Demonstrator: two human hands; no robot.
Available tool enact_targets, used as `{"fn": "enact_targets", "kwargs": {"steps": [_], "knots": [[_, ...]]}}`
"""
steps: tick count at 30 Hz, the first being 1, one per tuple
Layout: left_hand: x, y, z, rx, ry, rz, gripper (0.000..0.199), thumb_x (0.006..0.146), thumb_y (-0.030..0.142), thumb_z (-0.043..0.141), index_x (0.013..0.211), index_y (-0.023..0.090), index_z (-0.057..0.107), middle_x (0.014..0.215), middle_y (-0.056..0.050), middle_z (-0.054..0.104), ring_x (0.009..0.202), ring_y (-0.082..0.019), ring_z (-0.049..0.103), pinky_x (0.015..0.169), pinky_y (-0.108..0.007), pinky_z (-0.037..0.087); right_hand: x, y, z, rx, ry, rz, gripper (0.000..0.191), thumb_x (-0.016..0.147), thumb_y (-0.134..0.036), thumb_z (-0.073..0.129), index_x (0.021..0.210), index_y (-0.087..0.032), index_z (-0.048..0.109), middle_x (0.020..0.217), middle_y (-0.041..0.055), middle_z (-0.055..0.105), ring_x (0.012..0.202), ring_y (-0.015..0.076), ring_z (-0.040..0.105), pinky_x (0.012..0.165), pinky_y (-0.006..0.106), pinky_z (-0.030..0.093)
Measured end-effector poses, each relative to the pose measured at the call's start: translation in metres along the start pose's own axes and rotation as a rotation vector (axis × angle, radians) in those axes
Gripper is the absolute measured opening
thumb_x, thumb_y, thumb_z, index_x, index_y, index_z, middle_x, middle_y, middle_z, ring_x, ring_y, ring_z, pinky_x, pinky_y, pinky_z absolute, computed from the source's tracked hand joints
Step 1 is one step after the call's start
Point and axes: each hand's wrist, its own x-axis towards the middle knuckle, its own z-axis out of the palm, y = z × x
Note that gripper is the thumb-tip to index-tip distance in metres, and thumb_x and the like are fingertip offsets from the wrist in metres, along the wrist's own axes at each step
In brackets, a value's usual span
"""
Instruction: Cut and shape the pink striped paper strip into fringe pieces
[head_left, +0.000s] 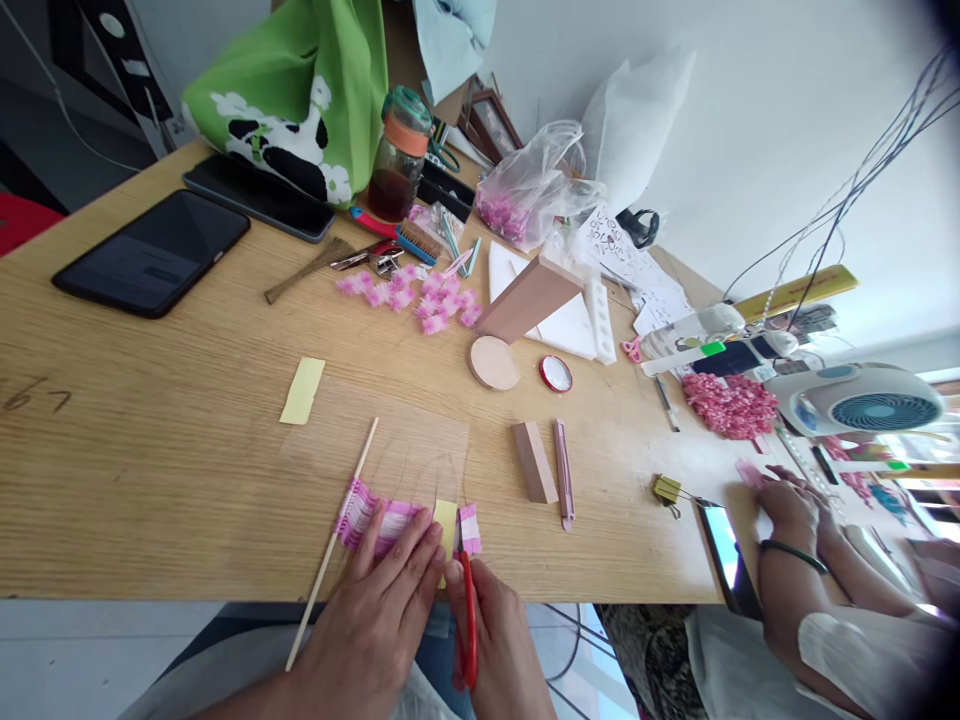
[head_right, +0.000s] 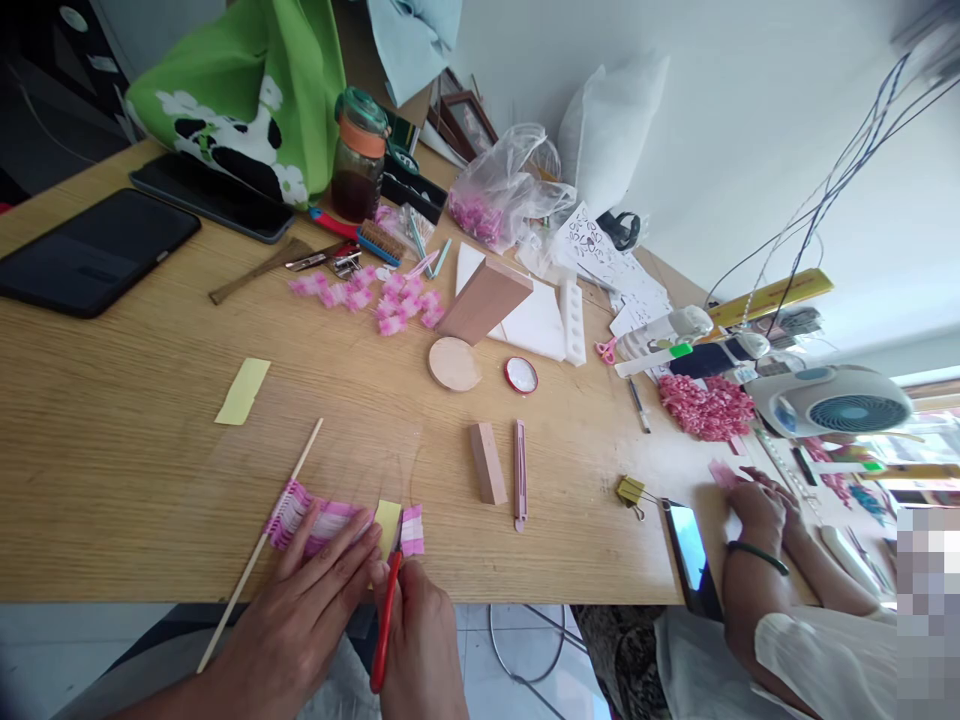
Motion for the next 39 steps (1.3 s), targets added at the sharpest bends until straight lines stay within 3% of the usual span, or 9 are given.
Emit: {"fn": "enact_targets", "kwargs": {"steps": [8, 12, 15, 22, 30, 39], "knots": [[0.002, 0.0, -0.002, 0.027, 0.01, 0.012, 0.035, 0.097, 0.014, 0.035, 0.123, 0.011, 0.059, 0.132, -0.01, 0.06, 0.133, -0.026, 0.044, 0.117, -0.053, 0.019, -0.002, -0.014, -0.01, 0.187, -0.169, 0.195, 0.058, 0.084, -0.076, 0.033, 0.065, -0.023, 0.045, 0.04, -0.0036, 0.046, 0.032, 0.0087, 0.035, 0.036, 0.022, 0.024], [0.001, 0.0, -0.001, 0.007, 0.022, -0.005, 0.034, 0.098, 0.016, 0.037, 0.123, 0.012, 0.059, 0.133, -0.009, 0.059, 0.132, -0.026, 0.045, 0.118, -0.052, 0.018, -0.002, -0.014, -0.009, 0.212, -0.189, 0.233, 0.059, 0.083, -0.078, 0.033, 0.067, -0.023, 0.045, 0.04, -0.0043, 0.045, 0.031, 0.0091, 0.036, 0.034, 0.022, 0.025], [0.0, 0.0, 0.0, 0.001, 0.019, -0.004, 0.034, 0.098, 0.016, 0.036, 0.122, 0.011, 0.059, 0.131, -0.01, 0.06, 0.132, -0.025, 0.045, 0.118, -0.052, 0.017, -0.002, -0.013, -0.007, 0.154, -0.152, 0.186, 0.056, 0.086, -0.073, 0.034, 0.066, -0.022, 0.046, 0.041, -0.0036, 0.045, 0.035, 0.011, 0.04, 0.038, 0.023, 0.028], [-0.001, 0.001, 0.001, -0.022, 0.007, -0.004, 0.034, 0.097, 0.014, 0.036, 0.123, 0.012, 0.059, 0.133, -0.009, 0.059, 0.133, -0.025, 0.043, 0.118, -0.052, 0.017, 0.0, -0.006, -0.002, -0.058, 0.014, -0.071, 0.051, 0.094, -0.061, 0.033, 0.064, -0.022, 0.046, 0.059, 0.0023, 0.057, 0.053, 0.0138, 0.047, 0.053, 0.026, 0.034], [0.0, 0.001, 0.003, -0.019, 0.027, -0.028, 0.035, 0.098, 0.014, 0.036, 0.125, 0.014, 0.058, 0.134, -0.008, 0.058, 0.133, -0.024, 0.044, 0.118, -0.052, 0.018, -0.003, -0.013, -0.006, 0.159, -0.175, 0.218, 0.061, 0.085, -0.078, 0.027, 0.067, -0.022, 0.045, 0.038, -0.0045, 0.044, 0.032, 0.0083, 0.035, 0.037, 0.022, 0.026], [-0.003, 0.0, 0.003, 0.009, -0.008, -0.008, 0.035, 0.096, 0.016, 0.04, 0.126, 0.014, 0.057, 0.136, -0.009, 0.057, 0.136, -0.025, 0.04, 0.117, -0.054, 0.018, -0.002, -0.019, -0.008, 0.24, -0.177, 0.226, 0.065, 0.08, -0.081, 0.032, 0.065, -0.02, 0.045, 0.036, -0.0041, 0.045, 0.031, 0.0065, 0.035, 0.034, 0.019, 0.024]]}}
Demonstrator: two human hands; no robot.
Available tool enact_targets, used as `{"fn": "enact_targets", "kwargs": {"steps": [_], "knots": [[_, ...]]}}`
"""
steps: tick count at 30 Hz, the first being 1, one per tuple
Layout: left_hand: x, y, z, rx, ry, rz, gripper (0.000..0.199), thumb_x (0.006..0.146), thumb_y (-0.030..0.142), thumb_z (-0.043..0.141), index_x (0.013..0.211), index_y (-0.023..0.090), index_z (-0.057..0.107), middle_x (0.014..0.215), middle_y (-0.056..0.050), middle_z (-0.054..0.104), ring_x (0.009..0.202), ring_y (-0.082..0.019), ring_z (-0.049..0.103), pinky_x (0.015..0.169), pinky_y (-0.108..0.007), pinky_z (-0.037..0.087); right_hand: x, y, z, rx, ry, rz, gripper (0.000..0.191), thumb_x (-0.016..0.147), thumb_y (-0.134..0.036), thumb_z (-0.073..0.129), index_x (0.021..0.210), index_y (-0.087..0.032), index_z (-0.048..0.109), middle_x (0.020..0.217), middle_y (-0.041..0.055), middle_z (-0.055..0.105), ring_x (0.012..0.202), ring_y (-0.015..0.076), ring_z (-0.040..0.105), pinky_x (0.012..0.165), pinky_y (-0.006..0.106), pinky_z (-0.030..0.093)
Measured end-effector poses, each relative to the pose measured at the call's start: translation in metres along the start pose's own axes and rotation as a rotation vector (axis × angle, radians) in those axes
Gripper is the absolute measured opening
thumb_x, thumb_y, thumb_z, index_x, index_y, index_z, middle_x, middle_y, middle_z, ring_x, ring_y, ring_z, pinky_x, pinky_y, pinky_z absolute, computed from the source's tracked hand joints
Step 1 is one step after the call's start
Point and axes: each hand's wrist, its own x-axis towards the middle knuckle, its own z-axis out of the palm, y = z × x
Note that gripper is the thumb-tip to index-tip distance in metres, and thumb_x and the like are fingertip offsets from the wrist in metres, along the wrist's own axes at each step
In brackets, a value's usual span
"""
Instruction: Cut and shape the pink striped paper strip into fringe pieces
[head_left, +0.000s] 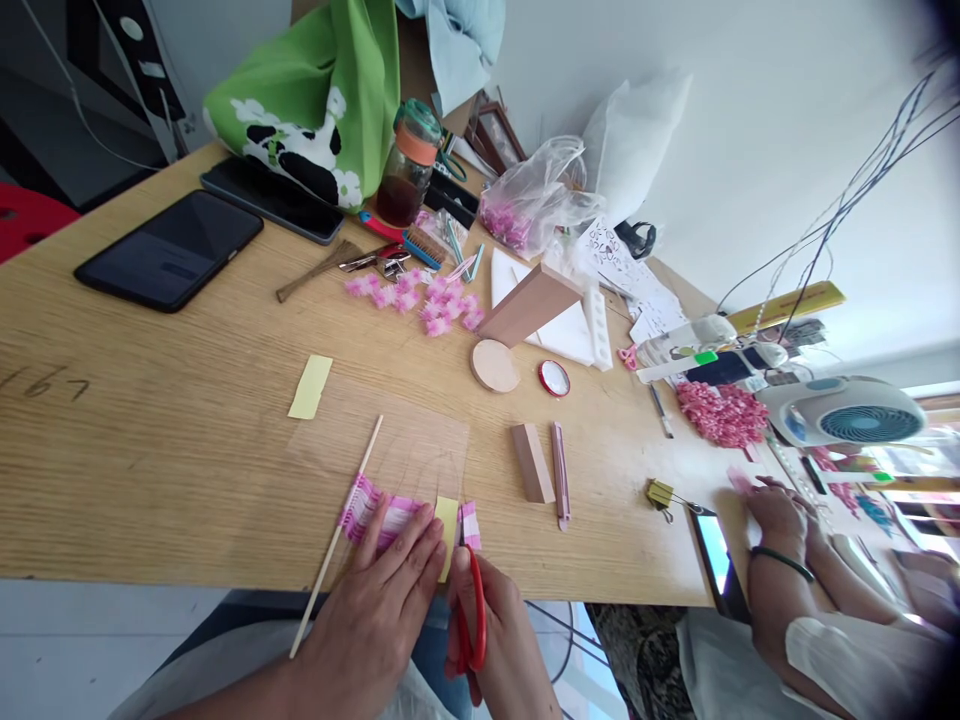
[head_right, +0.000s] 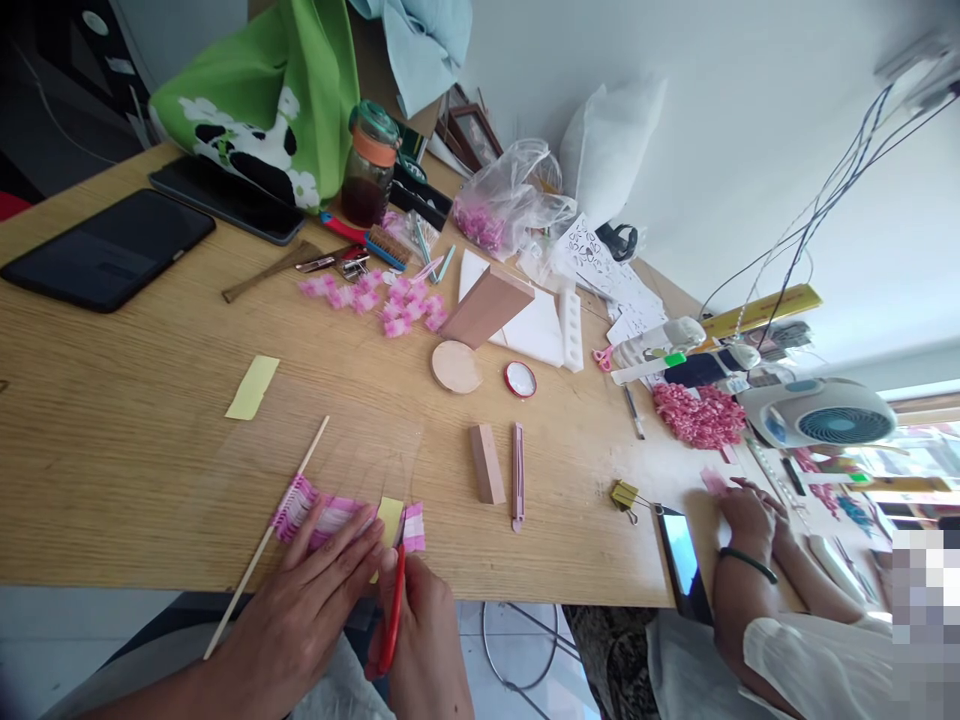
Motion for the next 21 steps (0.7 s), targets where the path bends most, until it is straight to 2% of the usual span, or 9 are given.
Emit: {"fn": "enact_targets", "kwargs": {"steps": [8, 21], "knots": [[0.0009, -0.0001, -0.0023, -0.004, -0.001, 0.008, 0.035, 0.097, 0.016, 0.04, 0.128, 0.013, 0.056, 0.136, -0.009, 0.057, 0.135, -0.026, 0.041, 0.117, -0.053, 0.017, 0.0017, -0.0001, -0.0004, 0.038, -0.005, 0.013, 0.063, 0.08, -0.08, 0.036, 0.065, -0.02, 0.045, 0.037, -0.0045, 0.045, 0.032, 0.0072, 0.038, 0.036, 0.02, 0.028], [0.0012, -0.0004, -0.0035, 0.01, -0.029, 0.011, 0.036, 0.097, 0.016, 0.037, 0.128, 0.014, 0.056, 0.136, -0.009, 0.056, 0.137, -0.026, 0.038, 0.118, -0.053, 0.017, 0.0024, 0.0015, 0.0004, 0.07, 0.0, 0.037, 0.06, 0.082, -0.077, 0.038, 0.066, -0.02, 0.044, 0.037, -0.0051, 0.045, 0.032, 0.0067, 0.037, 0.035, 0.019, 0.026]]}}
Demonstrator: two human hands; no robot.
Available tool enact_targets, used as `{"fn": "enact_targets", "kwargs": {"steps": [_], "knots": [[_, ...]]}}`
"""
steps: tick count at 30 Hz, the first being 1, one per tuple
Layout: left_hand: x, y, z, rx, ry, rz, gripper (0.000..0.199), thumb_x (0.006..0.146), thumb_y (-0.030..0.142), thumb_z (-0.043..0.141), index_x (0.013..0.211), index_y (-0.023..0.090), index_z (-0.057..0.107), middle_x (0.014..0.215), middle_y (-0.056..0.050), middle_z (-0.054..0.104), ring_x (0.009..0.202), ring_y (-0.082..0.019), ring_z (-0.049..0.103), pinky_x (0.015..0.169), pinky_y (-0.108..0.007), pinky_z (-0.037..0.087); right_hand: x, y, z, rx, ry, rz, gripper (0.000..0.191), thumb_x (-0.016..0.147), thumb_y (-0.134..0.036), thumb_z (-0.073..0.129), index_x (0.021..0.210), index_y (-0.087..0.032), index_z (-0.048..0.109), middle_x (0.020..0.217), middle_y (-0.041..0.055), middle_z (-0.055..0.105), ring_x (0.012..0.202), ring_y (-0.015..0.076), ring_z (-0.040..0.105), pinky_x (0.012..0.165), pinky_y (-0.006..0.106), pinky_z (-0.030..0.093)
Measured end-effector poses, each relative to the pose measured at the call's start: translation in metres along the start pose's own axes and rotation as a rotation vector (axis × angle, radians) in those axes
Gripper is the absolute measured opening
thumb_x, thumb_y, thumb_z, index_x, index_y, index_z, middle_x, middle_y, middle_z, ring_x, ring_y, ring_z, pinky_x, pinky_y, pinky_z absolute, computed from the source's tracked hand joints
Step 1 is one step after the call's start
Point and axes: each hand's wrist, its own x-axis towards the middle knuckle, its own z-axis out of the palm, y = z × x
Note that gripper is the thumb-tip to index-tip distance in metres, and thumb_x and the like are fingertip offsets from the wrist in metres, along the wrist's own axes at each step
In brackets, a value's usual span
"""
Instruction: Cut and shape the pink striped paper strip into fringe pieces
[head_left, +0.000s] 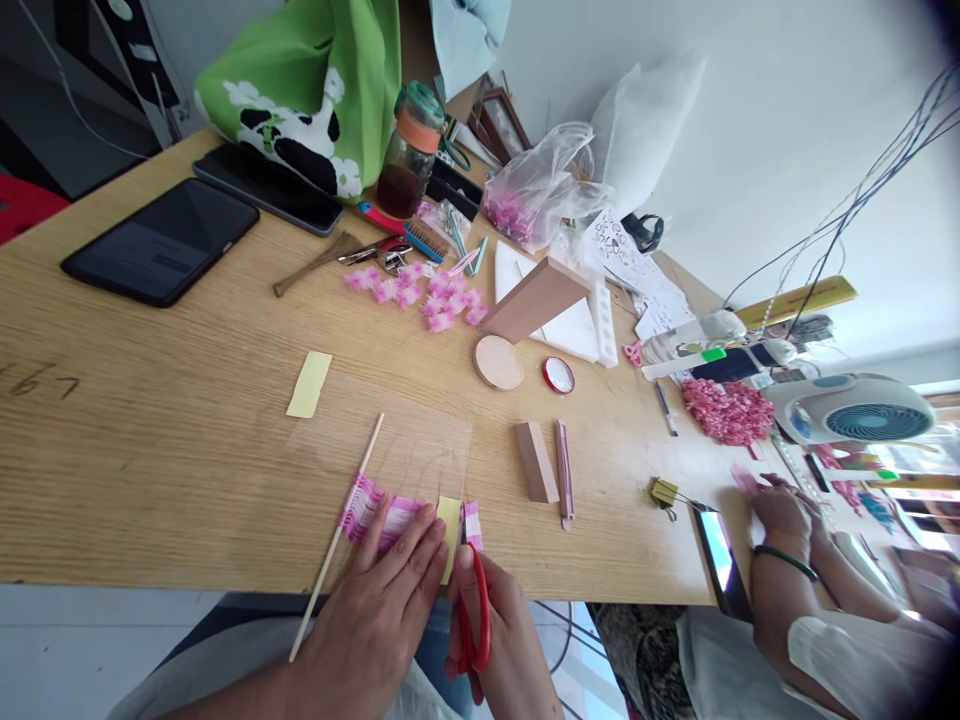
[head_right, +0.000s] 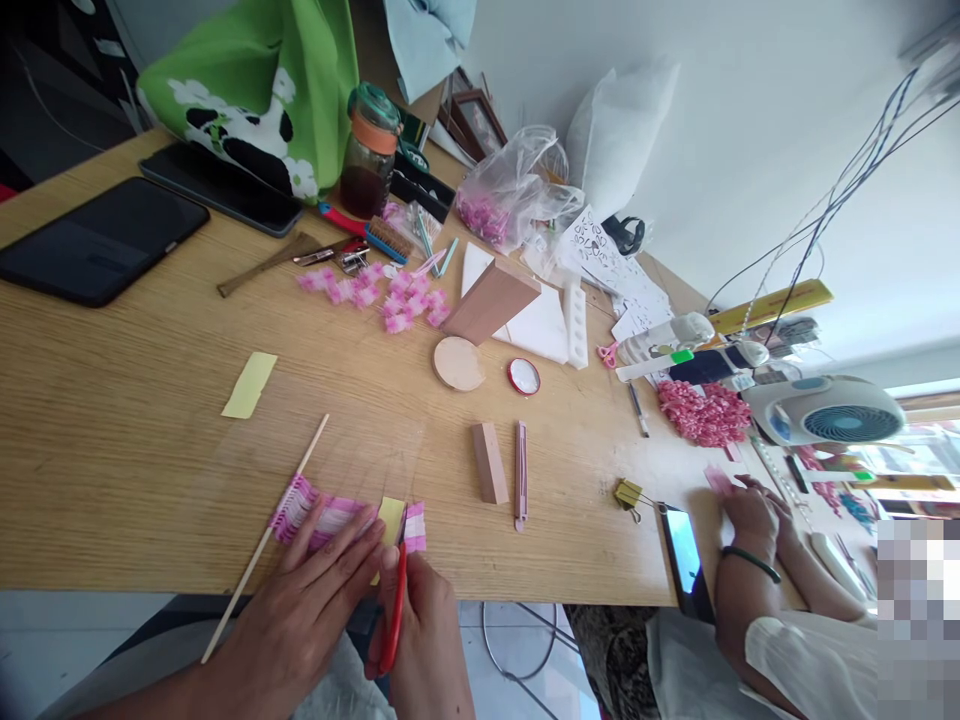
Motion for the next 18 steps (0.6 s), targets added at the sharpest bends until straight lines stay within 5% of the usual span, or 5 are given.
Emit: {"fn": "enact_targets", "kwargs": {"steps": [11, 18], "knots": [[0.003, 0.001, -0.001, -0.02, 0.038, -0.005, 0.035, 0.097, 0.014, 0.038, 0.126, 0.011, 0.057, 0.133, -0.01, 0.059, 0.134, -0.026, 0.042, 0.118, -0.052, 0.018, 0.003, 0.008, 0.003, -0.188, 0.108, -0.16, 0.055, 0.09, -0.069, 0.032, 0.062, -0.023, 0.038, 0.043, -0.0046, 0.041, 0.04, 0.0093, 0.038, 0.041, 0.023, 0.025], [0.002, 0.001, -0.001, -0.008, 0.023, 0.001, 0.033, 0.096, 0.014, 0.039, 0.122, 0.011, 0.059, 0.133, -0.01, 0.059, 0.135, -0.026, 0.041, 0.117, -0.054, 0.018, 0.005, 0.011, 0.003, -0.374, 0.193, -0.281, 0.05, 0.094, -0.062, 0.032, 0.065, -0.022, 0.043, 0.057, 0.0016, 0.053, 0.052, 0.0124, 0.04, 0.051, 0.027, 0.029]]}}
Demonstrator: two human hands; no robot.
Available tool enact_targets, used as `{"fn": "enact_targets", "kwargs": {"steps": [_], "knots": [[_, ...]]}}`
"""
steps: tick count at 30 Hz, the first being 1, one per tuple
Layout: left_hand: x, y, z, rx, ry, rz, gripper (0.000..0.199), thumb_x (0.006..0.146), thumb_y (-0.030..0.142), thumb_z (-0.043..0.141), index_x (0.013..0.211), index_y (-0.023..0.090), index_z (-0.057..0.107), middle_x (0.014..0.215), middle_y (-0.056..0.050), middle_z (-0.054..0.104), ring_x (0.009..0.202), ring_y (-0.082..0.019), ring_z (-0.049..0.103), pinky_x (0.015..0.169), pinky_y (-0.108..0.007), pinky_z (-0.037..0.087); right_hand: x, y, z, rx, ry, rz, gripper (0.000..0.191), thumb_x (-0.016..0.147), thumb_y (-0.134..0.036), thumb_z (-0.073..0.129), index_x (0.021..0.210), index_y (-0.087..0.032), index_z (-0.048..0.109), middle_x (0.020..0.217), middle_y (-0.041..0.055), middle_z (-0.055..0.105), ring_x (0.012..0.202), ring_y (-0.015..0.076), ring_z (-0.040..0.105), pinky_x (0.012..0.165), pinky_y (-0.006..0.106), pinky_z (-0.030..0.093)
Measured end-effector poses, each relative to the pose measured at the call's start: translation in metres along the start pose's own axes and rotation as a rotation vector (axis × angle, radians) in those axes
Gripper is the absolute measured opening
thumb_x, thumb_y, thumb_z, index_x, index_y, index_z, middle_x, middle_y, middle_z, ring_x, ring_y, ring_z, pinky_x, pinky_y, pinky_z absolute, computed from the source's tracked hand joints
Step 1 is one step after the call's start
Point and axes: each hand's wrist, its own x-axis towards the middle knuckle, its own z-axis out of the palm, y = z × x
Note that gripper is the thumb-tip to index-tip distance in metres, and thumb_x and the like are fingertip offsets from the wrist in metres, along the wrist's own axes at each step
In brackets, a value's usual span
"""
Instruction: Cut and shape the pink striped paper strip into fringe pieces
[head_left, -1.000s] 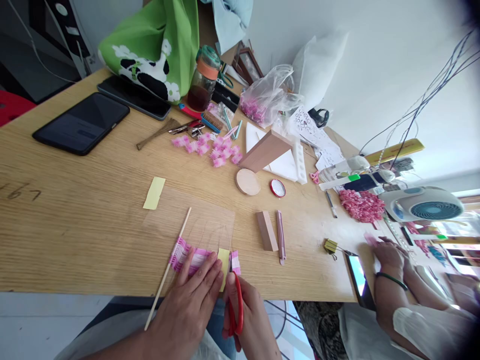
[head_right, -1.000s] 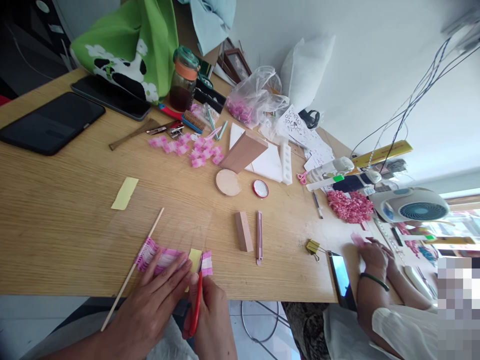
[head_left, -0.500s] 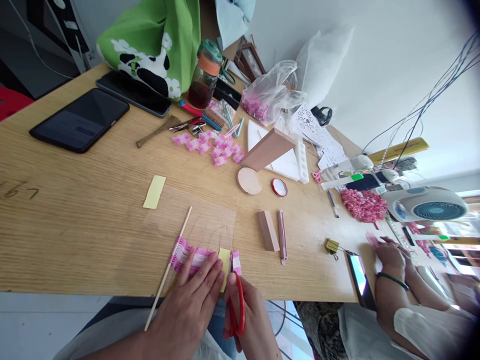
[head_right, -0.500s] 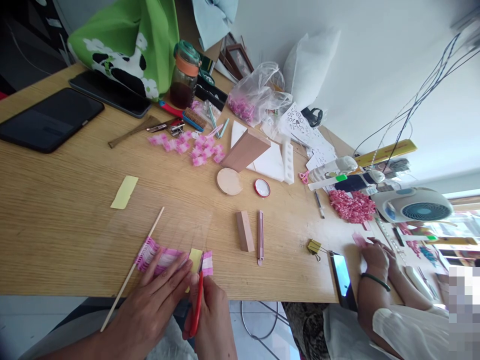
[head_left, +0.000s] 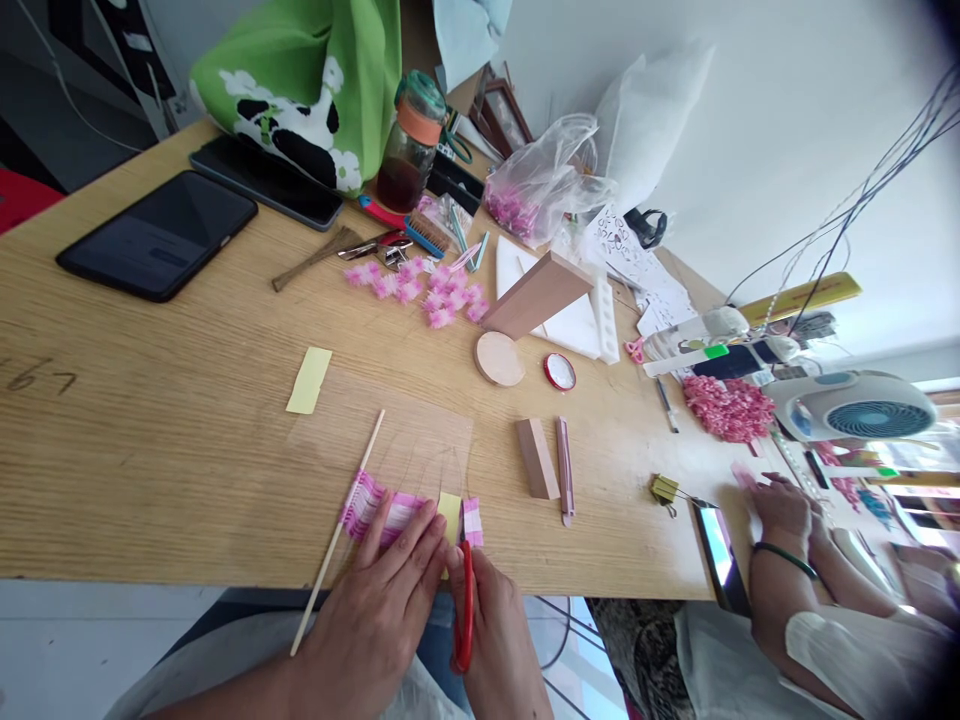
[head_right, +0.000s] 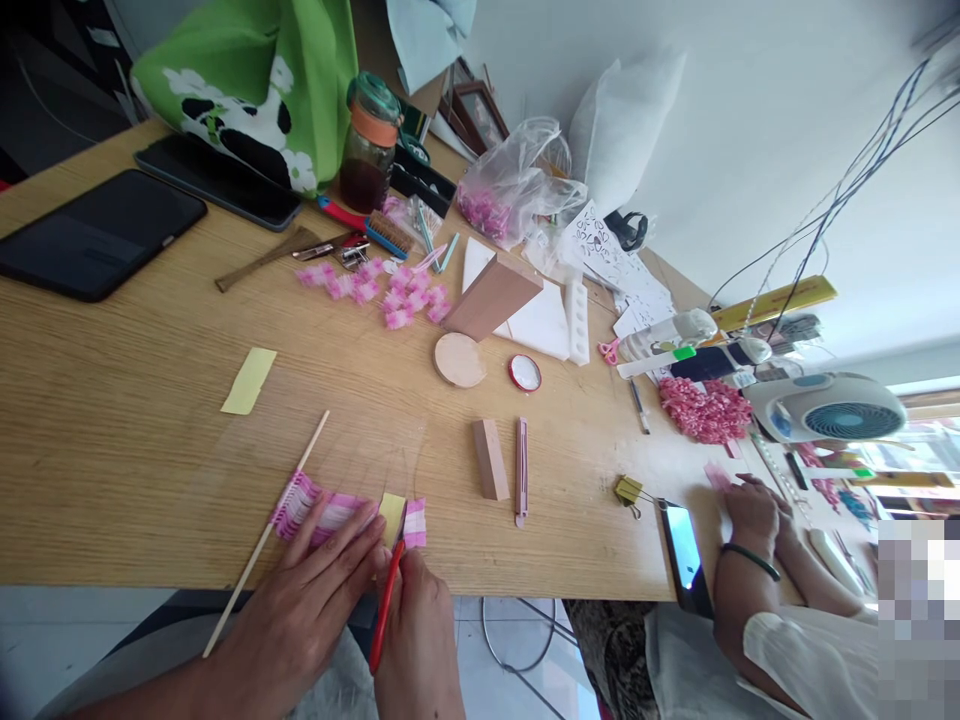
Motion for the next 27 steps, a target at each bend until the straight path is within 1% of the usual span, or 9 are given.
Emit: {"fn": "enact_targets", "kwargs": {"steps": [4, 9, 12, 16, 18, 22, 24, 25, 27], "knots": [[0.0, 0.0, 0.001, 0.002, 0.006, -0.01, 0.033, 0.097, 0.014, 0.038, 0.121, 0.012, 0.061, 0.132, -0.01, 0.06, 0.134, -0.025, 0.042, 0.118, -0.051, 0.017, 0.0, -0.002, -0.001, 0.051, -0.013, 0.061, 0.053, 0.091, -0.066, 0.033, 0.062, -0.023, 0.039, 0.051, -0.0001, 0.05, 0.047, 0.0116, 0.04, 0.047, 0.026, 0.028], [0.0, 0.0, 0.001, 0.007, -0.003, -0.007, 0.034, 0.097, 0.014, 0.037, 0.122, 0.013, 0.06, 0.134, -0.01, 0.058, 0.134, -0.025, 0.043, 0.118, -0.052, 0.018, -0.001, -0.01, -0.006, 0.289, -0.178, 0.264, 0.058, 0.084, -0.076, 0.036, 0.064, -0.022, 0.042, 0.038, -0.0045, 0.044, 0.034, 0.0087, 0.038, 0.037, 0.022, 0.027], [0.001, -0.001, 0.001, 0.008, -0.007, -0.007, 0.035, 0.096, 0.014, 0.038, 0.123, 0.012, 0.059, 0.135, -0.011, 0.057, 0.134, -0.025, 0.042, 0.118, -0.052, 0.018, 0.0, -0.012, -0.007, 0.355, -0.19, 0.295, 0.06, 0.081, -0.078, 0.038, 0.064, -0.021, 0.043, 0.036, -0.005, 0.044, 0.031, 0.0075, 0.037, 0.035, 0.02, 0.028], [0.0, -0.001, 0.0, 0.007, -0.013, 0.004, 0.035, 0.097, 0.015, 0.038, 0.125, 0.013, 0.058, 0.135, -0.01, 0.057, 0.136, -0.025, 0.04, 0.118, -0.053, 0.017, 0.001, -0.011, -0.006, 0.356, -0.192, 0.285, 0.059, 0.083, -0.077, 0.036, 0.064, -0.022, 0.042, 0.037, -0.0054, 0.043, 0.031, 0.0074, 0.036, 0.035, 0.02, 0.026], [0.0, -0.001, 0.0, 0.005, -0.018, 0.004, 0.035, 0.097, 0.015, 0.038, 0.124, 0.013, 0.059, 0.135, -0.01, 0.057, 0.136, -0.025, 0.04, 0.118, -0.052, 0.017, 0.001, -0.01, -0.006, 0.301, -0.162, 0.247, 0.057, 0.085, -0.075, 0.035, 0.063, -0.022, 0.04, 0.039, -0.0053, 0.042, 0.034, 0.0081, 0.037, 0.037, 0.021, 0.026], [0.001, -0.001, -0.001, -0.009, -0.018, -0.001, 0.034, 0.098, 0.014, 0.036, 0.121, 0.013, 0.061, 0.135, -0.009, 0.057, 0.135, -0.025, 0.041, 0.118, -0.051, 0.016, 0.001, -0.006, -0.005, 0.081, -0.041, 0.059, 0.052, 0.092, -0.064, 0.034, 0.063, -0.021, 0.044, 0.053, 0.0002, 0.051, 0.049, 0.0111, 0.043, 0.049, 0.025, 0.033], [0.001, -0.001, -0.001, -0.017, -0.013, -0.008, 0.034, 0.098, 0.014, 0.035, 0.12, 0.012, 0.061, 0.134, -0.009, 0.058, 0.134, -0.024, 0.042, 0.118, -0.051, 0.016, 0.002, -0.003, -0.004, 0.008, -0.021, -0.003, 0.051, 0.094, -0.061, 0.033, 0.064, -0.021, 0.045, 0.058, 0.0024, 0.054, 0.054, 0.0123, 0.044, 0.054, 0.026, 0.034], [0.002, -0.001, -0.001, -0.019, -0.007, -0.009, 0.034, 0.098, 0.014, 0.035, 0.12, 0.012, 0.061, 0.134, -0.009, 0.058, 0.134, -0.024, 0.042, 0.118, -0.051, 0.016, 0.002, -0.002, -0.004, -0.002, -0.02, -0.005, 0.051, 0.094, -0.061, 0.033, 0.064, -0.021, 0.045, 0.057, 0.0025, 0.054, 0.053, 0.0124, 0.044, 0.053, 0.026, 0.034], [0.002, -0.001, -0.001, -0.018, 0.01, -0.011, 0.034, 0.098, 0.014, 0.035, 0.12, 0.012, 0.061, 0.133, -0.009, 0.059, 0.133, -0.024, 0.043, 0.118, -0.051, 0.017, 0.002, -0.002, -0.003, 0.027, -0.032, 0.049, 0.053, 0.093, -0.063, 0.032, 0.064, -0.021, 0.045, 0.053, 0.001, 0.052, 0.049, 0.0117, 0.043, 0.049, 0.025, 0.032]]}}
